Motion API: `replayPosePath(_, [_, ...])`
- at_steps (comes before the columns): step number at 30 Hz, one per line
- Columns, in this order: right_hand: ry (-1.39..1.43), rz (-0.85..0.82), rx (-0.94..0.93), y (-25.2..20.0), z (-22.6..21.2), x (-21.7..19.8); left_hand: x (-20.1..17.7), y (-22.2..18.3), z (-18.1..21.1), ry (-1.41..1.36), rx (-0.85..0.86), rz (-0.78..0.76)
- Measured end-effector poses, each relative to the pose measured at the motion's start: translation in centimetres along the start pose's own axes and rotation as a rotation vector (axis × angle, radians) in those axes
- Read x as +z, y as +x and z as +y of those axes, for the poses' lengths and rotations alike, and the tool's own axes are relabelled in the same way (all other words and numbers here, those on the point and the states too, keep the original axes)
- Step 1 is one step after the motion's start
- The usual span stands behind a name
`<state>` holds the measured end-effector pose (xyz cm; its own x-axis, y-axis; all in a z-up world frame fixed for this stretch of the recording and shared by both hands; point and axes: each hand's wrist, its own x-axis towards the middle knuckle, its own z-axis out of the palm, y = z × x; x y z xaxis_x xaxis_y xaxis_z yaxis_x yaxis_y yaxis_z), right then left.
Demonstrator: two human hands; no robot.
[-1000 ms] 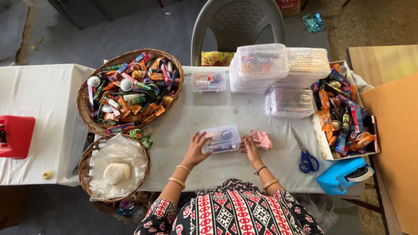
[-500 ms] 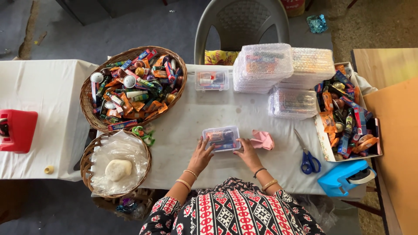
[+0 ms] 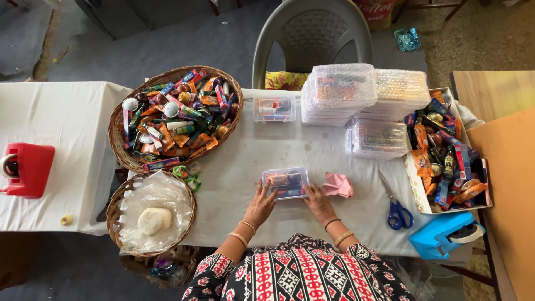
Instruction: The person picks small toy and candy packets from a basket and places them into a clear plastic container, closes the lid, and wraps the container in bubble wrap, stacking the wrapped containers with others on the table.
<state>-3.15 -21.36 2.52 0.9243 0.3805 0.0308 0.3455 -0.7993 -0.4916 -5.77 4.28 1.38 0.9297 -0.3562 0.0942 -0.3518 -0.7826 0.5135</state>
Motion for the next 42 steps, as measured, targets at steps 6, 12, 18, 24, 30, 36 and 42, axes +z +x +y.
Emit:
replayPosePath(6, [0.136,0.049,-0.026,0.2,1.8,1.6,2.2,-0.4,-1.2,0.231,0.028,-0.047])
replayPosePath(12, [0.192,0.037,-0.029,-0.2,3.6,3.0,-1.8,0.7,1.1,-0.306,-0.101,0.069])
replayPosePath(18, [0.486,-0.01,0.219,-2.4,7.1,6.7,8.2,-1.1,-3.6,-0.485,-0.623,0.202])
replayPosePath(24, [0.378,0.018,0.129,-2.7,9.0,7.9,2.5,2.2,-0.2,-1.121,-0.799,0.23])
replayPosePath(30, [0.249,-0.026,0.088,-2.5,6.7,5.1,0.7,2.1,-3.0,-1.307,-0.716,0.268])
replayPosePath(36, [-0.529,0.533,0.149,-0.2,3.0,-5.7,-1.5,2.7,-3.0,-1.336,-0.707,0.281])
replayPosePath(42, [0.543,0.451,0.476,2.6,7.1,-2.5,-2.4,3.5,0.2,-1.398,-0.683,0.209])
